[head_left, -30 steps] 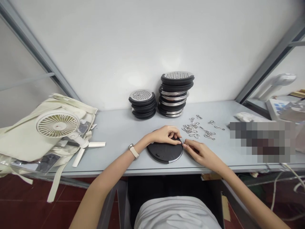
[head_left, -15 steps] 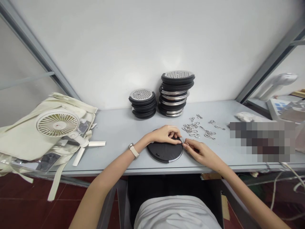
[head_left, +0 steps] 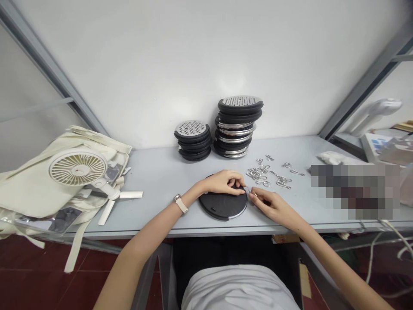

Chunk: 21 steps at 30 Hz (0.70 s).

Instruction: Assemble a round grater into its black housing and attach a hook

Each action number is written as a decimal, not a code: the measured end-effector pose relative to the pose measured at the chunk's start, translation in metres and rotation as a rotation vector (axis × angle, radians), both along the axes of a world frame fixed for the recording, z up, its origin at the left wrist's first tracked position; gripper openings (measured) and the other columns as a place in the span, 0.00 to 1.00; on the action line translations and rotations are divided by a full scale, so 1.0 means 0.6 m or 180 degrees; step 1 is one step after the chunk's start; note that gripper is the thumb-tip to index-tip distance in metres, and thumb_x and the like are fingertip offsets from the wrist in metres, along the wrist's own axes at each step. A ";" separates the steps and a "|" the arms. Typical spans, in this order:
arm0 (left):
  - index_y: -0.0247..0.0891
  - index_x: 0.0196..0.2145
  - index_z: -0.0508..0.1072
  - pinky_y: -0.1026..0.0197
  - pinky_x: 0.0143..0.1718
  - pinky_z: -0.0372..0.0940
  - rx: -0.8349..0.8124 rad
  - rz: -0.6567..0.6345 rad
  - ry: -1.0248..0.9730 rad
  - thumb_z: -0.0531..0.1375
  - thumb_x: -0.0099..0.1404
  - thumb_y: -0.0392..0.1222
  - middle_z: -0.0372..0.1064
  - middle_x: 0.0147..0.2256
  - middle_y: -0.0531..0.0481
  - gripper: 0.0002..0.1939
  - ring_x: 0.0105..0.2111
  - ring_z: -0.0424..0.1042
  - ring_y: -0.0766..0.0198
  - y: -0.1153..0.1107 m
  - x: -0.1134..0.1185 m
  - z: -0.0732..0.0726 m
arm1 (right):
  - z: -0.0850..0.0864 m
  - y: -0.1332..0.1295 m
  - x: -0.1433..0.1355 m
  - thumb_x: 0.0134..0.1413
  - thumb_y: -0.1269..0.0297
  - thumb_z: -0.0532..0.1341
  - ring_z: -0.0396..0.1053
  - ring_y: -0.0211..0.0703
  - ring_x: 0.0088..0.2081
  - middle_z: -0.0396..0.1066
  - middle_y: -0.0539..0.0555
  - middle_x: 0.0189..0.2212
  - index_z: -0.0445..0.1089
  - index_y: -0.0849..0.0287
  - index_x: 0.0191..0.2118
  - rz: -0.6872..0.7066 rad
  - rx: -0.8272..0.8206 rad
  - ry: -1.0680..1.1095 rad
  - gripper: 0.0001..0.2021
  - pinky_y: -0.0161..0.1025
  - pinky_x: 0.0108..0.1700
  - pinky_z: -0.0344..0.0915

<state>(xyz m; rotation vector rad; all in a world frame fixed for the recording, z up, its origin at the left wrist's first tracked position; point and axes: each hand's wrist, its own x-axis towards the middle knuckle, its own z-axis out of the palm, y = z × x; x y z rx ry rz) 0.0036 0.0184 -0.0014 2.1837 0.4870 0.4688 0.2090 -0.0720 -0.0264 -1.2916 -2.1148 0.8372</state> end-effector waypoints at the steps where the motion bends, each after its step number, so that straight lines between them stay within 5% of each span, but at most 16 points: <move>1: 0.33 0.35 0.72 0.68 0.27 0.56 0.0018 0.0002 -0.0019 0.64 0.56 0.41 0.64 0.30 0.53 0.10 0.26 0.57 0.72 0.000 0.000 0.000 | 0.001 -0.001 0.000 0.64 0.53 0.47 0.50 0.36 0.24 0.48 0.45 0.21 0.49 0.55 0.26 0.0005 0.0007 -0.0014 0.17 0.35 0.27 0.51; 12: 0.36 0.44 0.71 0.68 0.29 0.57 0.0021 0.0173 0.0273 0.64 0.57 0.42 0.64 0.32 0.53 0.17 0.25 0.57 0.73 -0.004 0.000 0.009 | 0.008 0.001 -0.005 0.65 0.55 0.47 0.55 0.37 0.25 0.55 0.46 0.22 0.53 0.56 0.27 -0.0019 0.0142 -0.0064 0.16 0.35 0.28 0.56; 21: 0.36 0.41 0.72 0.68 0.28 0.56 0.0082 0.0074 0.0090 0.63 0.57 0.42 0.64 0.31 0.54 0.14 0.25 0.57 0.74 0.001 0.000 -0.001 | 0.001 0.006 -0.003 0.65 0.52 0.46 0.53 0.37 0.25 0.52 0.45 0.22 0.52 0.55 0.27 0.0039 0.0042 -0.0062 0.17 0.35 0.28 0.53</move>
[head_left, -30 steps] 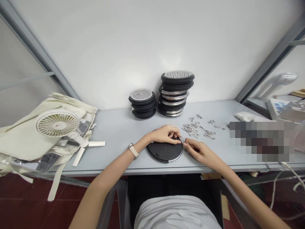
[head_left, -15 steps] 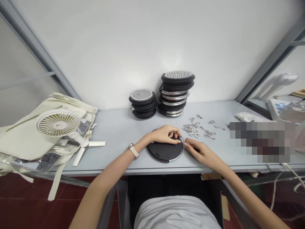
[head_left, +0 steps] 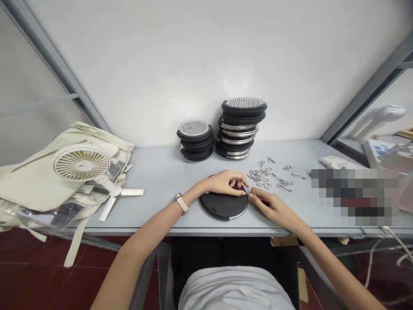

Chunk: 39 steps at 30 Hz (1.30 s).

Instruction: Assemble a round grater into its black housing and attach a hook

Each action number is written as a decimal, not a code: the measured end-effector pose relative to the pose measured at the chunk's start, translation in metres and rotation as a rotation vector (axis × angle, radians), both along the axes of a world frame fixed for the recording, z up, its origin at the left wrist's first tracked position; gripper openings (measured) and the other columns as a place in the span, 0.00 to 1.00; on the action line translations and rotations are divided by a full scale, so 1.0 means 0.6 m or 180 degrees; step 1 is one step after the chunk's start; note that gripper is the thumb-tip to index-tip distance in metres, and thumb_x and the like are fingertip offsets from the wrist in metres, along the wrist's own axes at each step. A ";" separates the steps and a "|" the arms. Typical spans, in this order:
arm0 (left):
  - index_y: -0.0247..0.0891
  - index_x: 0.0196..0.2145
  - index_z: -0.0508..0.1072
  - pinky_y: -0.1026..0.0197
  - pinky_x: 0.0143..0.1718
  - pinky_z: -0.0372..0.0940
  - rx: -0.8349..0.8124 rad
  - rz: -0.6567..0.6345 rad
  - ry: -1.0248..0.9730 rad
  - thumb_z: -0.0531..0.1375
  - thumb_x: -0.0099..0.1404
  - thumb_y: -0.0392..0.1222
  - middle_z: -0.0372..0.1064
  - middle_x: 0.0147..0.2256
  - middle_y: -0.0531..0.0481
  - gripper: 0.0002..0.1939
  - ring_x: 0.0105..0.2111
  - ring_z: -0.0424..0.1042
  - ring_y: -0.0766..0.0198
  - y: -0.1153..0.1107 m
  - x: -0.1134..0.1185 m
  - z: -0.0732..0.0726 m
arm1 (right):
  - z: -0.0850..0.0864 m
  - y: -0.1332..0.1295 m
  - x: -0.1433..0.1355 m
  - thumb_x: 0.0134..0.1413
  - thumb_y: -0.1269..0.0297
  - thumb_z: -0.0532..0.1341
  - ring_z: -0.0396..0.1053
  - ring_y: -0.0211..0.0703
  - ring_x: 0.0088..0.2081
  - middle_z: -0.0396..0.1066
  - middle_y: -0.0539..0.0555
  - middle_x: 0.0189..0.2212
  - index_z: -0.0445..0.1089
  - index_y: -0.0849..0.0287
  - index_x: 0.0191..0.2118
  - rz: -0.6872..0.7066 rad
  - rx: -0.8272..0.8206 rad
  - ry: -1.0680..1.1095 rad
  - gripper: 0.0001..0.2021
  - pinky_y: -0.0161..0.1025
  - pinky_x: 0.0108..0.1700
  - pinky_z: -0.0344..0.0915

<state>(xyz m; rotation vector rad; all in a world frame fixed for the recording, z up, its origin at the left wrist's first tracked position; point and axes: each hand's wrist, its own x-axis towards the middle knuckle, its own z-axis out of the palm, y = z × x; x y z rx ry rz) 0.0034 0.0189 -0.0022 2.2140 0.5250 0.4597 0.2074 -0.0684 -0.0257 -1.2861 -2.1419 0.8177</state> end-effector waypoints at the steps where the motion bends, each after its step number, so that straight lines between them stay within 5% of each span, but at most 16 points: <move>1: 0.36 0.41 0.72 0.68 0.27 0.56 0.0000 -0.0008 -0.0008 0.64 0.57 0.42 0.64 0.31 0.54 0.14 0.25 0.57 0.74 0.000 0.000 -0.001 | -0.001 0.000 0.000 0.64 0.52 0.46 0.53 0.37 0.25 0.52 0.45 0.22 0.52 0.55 0.27 0.0000 -0.0001 0.0012 0.17 0.35 0.28 0.53; 27: 0.33 0.39 0.75 0.67 0.27 0.55 -0.0364 -0.0016 -0.0161 0.65 0.56 0.45 0.64 0.30 0.53 0.16 0.27 0.58 0.72 0.007 0.001 -0.008 | 0.012 -0.009 -0.005 0.65 0.56 0.48 0.58 0.38 0.24 0.61 0.47 0.21 0.57 0.55 0.31 -0.0079 0.0113 -0.0007 0.13 0.36 0.28 0.56; 39: 0.31 0.38 0.74 0.67 0.27 0.55 -0.0483 0.0072 -0.0141 0.66 0.54 0.46 0.63 0.28 0.54 0.17 0.26 0.59 0.72 0.002 0.000 -0.004 | 0.007 -0.008 -0.002 0.65 0.54 0.46 0.57 0.38 0.24 0.57 0.45 0.21 0.56 0.55 0.30 -0.0115 0.0079 -0.0039 0.14 0.35 0.29 0.55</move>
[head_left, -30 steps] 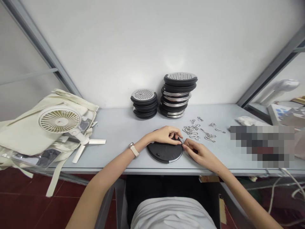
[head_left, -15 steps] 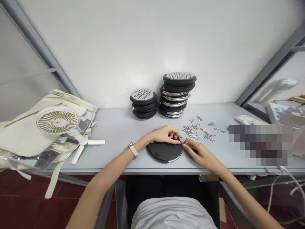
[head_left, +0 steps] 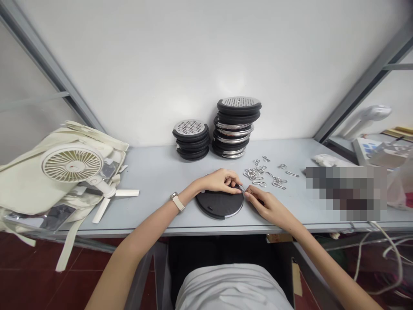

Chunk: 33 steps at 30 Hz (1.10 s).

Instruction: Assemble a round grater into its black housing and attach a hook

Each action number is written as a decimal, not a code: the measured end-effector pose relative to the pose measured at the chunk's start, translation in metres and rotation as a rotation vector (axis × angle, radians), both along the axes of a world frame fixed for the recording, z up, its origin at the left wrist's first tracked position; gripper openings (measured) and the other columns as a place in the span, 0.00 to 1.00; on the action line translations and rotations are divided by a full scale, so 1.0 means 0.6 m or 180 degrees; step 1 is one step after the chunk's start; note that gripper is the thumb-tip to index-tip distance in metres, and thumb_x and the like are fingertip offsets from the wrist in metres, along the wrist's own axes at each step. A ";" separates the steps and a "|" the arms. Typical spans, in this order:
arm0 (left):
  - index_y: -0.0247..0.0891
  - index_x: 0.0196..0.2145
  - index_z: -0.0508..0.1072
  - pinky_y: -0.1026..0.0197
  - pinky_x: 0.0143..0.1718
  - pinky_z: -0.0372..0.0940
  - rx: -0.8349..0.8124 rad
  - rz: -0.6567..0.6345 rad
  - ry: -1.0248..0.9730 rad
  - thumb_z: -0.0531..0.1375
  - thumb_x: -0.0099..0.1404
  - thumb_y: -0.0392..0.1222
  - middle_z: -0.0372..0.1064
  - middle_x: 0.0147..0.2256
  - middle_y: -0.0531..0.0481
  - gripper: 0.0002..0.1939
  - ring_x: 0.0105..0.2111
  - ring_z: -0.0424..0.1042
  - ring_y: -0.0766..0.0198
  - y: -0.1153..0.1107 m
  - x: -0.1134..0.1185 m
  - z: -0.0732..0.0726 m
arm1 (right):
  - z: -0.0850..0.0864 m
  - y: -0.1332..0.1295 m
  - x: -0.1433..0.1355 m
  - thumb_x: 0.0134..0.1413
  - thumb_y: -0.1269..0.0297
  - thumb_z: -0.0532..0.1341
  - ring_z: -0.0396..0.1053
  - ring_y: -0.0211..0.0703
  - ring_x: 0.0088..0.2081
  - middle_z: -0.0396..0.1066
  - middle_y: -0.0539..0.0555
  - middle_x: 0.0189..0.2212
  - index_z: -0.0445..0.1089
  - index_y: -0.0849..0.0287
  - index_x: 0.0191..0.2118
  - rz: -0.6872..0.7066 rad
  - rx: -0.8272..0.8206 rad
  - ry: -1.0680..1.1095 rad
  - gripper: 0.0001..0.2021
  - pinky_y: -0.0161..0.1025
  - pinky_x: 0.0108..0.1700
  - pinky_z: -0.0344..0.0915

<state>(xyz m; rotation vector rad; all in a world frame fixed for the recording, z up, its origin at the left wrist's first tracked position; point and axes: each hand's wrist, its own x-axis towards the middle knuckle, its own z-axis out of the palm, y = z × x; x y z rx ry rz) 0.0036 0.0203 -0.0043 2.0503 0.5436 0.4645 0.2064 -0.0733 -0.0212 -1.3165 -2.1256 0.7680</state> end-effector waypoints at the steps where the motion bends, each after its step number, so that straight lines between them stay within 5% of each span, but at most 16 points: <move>1: 0.31 0.38 0.74 0.67 0.26 0.55 0.0004 -0.0013 0.0004 0.66 0.55 0.47 0.62 0.28 0.54 0.17 0.26 0.59 0.73 0.000 0.000 -0.001 | 0.000 0.000 0.000 0.65 0.54 0.47 0.57 0.38 0.24 0.57 0.45 0.21 0.56 0.55 0.30 0.0001 -0.0008 0.0005 0.14 0.35 0.29 0.55; 33: 0.34 0.40 0.73 0.68 0.27 0.56 0.0278 -0.0031 0.0135 0.65 0.56 0.46 0.63 0.29 0.54 0.17 0.26 0.58 0.73 0.001 -0.002 0.000 | -0.002 0.003 0.001 0.65 0.56 0.48 0.57 0.38 0.25 0.57 0.46 0.22 0.54 0.55 0.28 0.0116 0.0059 -0.0060 0.14 0.35 0.30 0.54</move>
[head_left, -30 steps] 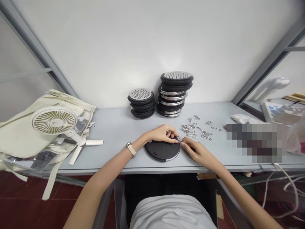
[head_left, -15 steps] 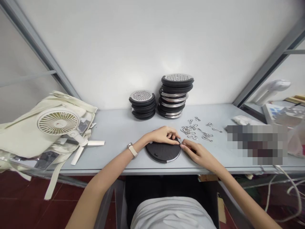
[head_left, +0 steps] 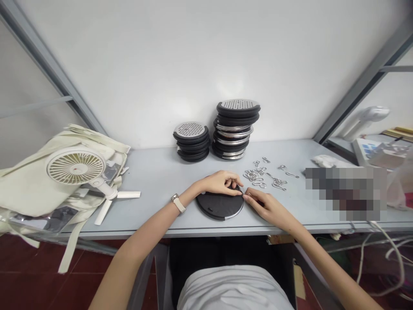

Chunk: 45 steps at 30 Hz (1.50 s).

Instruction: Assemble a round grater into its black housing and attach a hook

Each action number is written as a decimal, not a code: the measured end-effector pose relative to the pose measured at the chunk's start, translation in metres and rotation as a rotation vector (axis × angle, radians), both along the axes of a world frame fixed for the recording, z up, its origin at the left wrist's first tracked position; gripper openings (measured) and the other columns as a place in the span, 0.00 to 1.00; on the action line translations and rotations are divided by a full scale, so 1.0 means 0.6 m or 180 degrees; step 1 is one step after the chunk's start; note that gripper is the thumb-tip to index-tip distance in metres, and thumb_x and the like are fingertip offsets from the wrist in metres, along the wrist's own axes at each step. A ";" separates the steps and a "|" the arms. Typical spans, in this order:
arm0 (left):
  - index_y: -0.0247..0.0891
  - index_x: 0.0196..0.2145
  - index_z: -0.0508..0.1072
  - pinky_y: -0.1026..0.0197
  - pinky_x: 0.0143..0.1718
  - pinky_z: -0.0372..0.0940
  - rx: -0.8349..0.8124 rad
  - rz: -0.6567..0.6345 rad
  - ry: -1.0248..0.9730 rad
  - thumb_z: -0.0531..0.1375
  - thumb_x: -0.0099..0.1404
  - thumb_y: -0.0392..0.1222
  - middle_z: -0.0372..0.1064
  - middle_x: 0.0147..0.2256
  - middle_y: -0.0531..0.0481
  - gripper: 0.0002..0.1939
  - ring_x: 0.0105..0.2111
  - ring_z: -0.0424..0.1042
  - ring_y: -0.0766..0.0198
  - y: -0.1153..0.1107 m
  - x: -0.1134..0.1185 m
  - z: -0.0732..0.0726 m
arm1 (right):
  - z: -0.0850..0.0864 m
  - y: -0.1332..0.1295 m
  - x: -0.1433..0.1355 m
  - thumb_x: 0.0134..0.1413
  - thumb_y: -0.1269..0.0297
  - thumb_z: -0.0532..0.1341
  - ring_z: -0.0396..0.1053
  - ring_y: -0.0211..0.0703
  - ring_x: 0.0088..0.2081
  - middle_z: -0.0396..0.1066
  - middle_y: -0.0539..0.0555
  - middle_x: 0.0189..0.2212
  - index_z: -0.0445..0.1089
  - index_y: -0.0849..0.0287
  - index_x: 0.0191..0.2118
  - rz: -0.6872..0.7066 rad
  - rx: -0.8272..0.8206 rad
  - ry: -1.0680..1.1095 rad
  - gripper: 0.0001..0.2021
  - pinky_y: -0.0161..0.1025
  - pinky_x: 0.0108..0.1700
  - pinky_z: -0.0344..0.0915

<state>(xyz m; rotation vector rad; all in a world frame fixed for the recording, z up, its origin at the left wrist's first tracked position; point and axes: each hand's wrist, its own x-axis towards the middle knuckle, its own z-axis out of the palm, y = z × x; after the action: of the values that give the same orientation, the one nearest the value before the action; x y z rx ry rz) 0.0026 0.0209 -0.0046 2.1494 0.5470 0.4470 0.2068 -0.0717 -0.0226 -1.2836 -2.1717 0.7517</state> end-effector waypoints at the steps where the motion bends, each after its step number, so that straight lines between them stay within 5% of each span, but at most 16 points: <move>1: 0.34 0.40 0.73 0.68 0.27 0.56 0.0039 -0.0007 0.0004 0.64 0.56 0.46 0.63 0.29 0.54 0.16 0.26 0.59 0.73 -0.001 0.000 0.001 | 0.000 0.000 0.000 0.65 0.56 0.48 0.57 0.38 0.25 0.56 0.46 0.22 0.54 0.55 0.28 0.0005 -0.0003 0.0000 0.14 0.35 0.30 0.54; 18: 0.33 0.39 0.72 0.69 0.28 0.57 0.0182 0.0033 0.0072 0.64 0.54 0.39 0.64 0.30 0.54 0.13 0.27 0.61 0.73 -0.004 0.001 0.005 | -0.004 0.001 0.001 0.66 0.56 0.48 0.56 0.38 0.25 0.56 0.46 0.22 0.54 0.55 0.29 -0.0013 -0.0012 -0.0022 0.14 0.35 0.30 0.53; 45: 0.32 0.35 0.72 0.67 0.26 0.54 -0.0196 -0.0052 -0.0154 0.65 0.54 0.44 0.61 0.27 0.55 0.14 0.25 0.58 0.73 0.000 0.001 0.001 | -0.001 -0.001 0.001 0.65 0.56 0.48 0.57 0.38 0.25 0.56 0.46 0.22 0.54 0.55 0.28 -0.0010 0.0084 -0.0021 0.14 0.35 0.30 0.55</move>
<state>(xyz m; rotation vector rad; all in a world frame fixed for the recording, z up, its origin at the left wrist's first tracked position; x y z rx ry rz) 0.0030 0.0206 -0.0042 2.0775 0.5094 0.4662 0.2073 -0.0722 -0.0233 -1.2777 -2.1771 0.7161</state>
